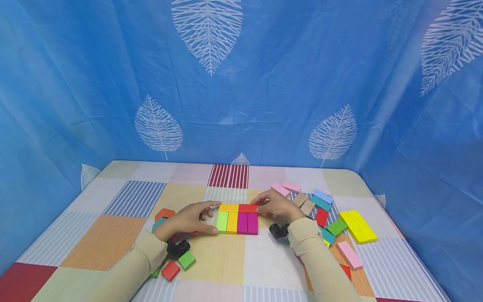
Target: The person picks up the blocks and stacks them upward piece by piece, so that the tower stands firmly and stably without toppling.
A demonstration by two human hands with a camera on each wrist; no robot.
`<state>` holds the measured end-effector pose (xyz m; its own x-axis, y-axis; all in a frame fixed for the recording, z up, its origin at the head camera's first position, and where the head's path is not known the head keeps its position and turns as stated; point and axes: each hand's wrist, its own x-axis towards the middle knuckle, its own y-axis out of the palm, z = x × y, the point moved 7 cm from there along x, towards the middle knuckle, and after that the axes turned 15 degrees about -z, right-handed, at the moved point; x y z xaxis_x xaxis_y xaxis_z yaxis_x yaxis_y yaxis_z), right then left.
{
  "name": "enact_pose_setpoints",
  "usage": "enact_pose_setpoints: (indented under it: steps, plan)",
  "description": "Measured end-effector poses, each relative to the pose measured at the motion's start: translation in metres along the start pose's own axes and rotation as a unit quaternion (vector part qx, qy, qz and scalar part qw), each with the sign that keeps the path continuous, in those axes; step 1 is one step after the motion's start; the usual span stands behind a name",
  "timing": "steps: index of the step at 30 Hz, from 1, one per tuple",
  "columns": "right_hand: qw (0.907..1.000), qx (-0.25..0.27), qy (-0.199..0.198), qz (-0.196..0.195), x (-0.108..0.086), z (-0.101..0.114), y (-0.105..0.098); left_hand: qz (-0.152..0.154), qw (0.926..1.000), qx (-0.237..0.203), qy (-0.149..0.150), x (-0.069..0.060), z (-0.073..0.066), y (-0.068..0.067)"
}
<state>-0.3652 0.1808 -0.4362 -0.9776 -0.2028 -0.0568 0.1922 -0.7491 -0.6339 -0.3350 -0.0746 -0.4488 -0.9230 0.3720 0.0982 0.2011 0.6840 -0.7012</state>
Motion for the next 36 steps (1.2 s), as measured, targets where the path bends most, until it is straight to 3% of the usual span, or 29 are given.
enact_pose_setpoints:
  steps: [10,15,21,25,28,36]
  plan:
    - [1.0,0.002,0.001,0.006,-0.002,-0.001,0.001,-0.002,1.0,0.0,0.005,-0.001,-0.002,0.001]
    - [0.9994,0.013,-0.03,0.009,-0.008,0.0,-0.005,-0.002,1.0,-0.004,0.001,-0.002,-0.002,0.001]
    - [0.9966,0.02,-0.081,0.001,-0.028,0.006,-0.022,-0.003,1.0,-0.005,-0.001,-0.004,-0.003,0.001]
    - [0.9896,0.016,-0.143,-0.005,-0.045,0.011,-0.038,-0.003,1.0,-0.005,0.002,-0.003,-0.003,0.002]
    - [0.9856,0.022,-0.168,-0.004,-0.061,0.008,-0.05,-0.001,1.0,-0.006,0.004,-0.003,-0.003,0.002]
    - [0.9866,0.055,-0.151,0.027,-0.086,-0.022,-0.074,-0.004,1.0,-0.005,0.0,-0.004,-0.002,0.003]
